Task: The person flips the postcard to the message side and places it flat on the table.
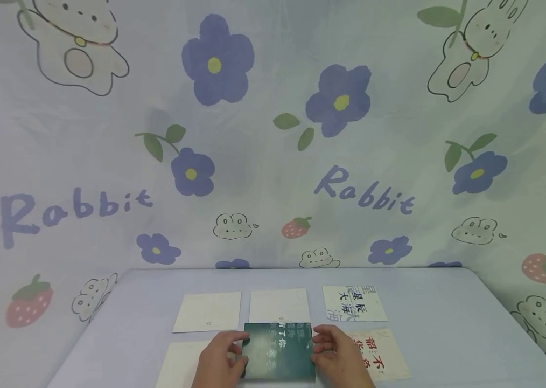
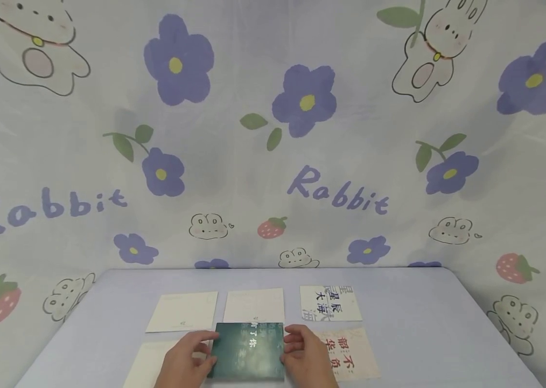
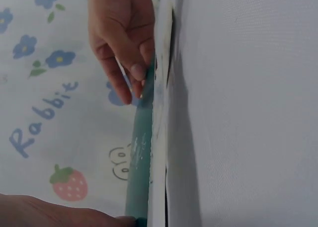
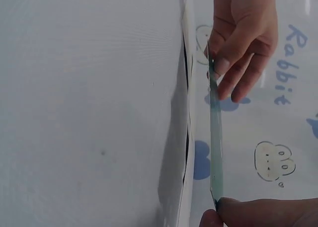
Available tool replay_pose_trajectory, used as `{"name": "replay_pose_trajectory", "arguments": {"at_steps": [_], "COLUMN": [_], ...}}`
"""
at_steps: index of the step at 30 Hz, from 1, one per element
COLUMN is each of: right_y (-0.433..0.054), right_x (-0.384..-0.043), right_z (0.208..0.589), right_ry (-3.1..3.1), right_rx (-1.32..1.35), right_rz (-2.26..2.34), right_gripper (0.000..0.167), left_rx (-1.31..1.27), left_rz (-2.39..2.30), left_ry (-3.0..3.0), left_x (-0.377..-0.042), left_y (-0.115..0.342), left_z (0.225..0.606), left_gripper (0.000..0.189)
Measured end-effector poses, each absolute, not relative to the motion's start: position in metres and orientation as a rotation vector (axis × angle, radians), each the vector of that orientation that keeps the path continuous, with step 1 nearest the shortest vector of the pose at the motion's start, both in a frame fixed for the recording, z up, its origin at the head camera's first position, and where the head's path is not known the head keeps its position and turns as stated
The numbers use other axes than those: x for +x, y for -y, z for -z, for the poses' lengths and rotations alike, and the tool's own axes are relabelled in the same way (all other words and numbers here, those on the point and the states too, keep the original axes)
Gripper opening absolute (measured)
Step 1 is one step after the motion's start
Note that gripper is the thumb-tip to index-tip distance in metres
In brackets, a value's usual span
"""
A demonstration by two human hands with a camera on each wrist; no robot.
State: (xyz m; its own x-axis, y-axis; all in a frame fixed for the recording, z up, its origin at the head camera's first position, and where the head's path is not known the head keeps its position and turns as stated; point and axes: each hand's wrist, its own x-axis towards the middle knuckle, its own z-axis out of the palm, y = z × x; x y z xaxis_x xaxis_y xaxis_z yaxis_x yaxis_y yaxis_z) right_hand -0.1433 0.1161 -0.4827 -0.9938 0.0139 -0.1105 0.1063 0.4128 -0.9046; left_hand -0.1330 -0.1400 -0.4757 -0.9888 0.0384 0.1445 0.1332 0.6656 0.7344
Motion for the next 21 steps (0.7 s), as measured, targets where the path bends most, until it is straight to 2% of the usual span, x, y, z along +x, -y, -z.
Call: {"name": "replay_pose_trajectory", "arguments": {"at_steps": [11,21], "right_y": [-0.1154,-0.1170], "right_x": [-0.1427,-0.1427], "right_z": [0.4827,0.4828], "right_ry": [-2.536,-2.501], "right_rx": [0.194,0.149], "right_rz": [1.702,1.753], "right_gripper": [0.043,0.043], "left_rx": [-0.012,0.036], "left_rz": [1.377,1.370], "left_ry": [2.648,2.658], "left_x": [-0.1317,-0.1334], "left_y": [0.1355,0.1352], "left_z": [0.4698,0.4675], "left_gripper": [0.041,0.044]}}
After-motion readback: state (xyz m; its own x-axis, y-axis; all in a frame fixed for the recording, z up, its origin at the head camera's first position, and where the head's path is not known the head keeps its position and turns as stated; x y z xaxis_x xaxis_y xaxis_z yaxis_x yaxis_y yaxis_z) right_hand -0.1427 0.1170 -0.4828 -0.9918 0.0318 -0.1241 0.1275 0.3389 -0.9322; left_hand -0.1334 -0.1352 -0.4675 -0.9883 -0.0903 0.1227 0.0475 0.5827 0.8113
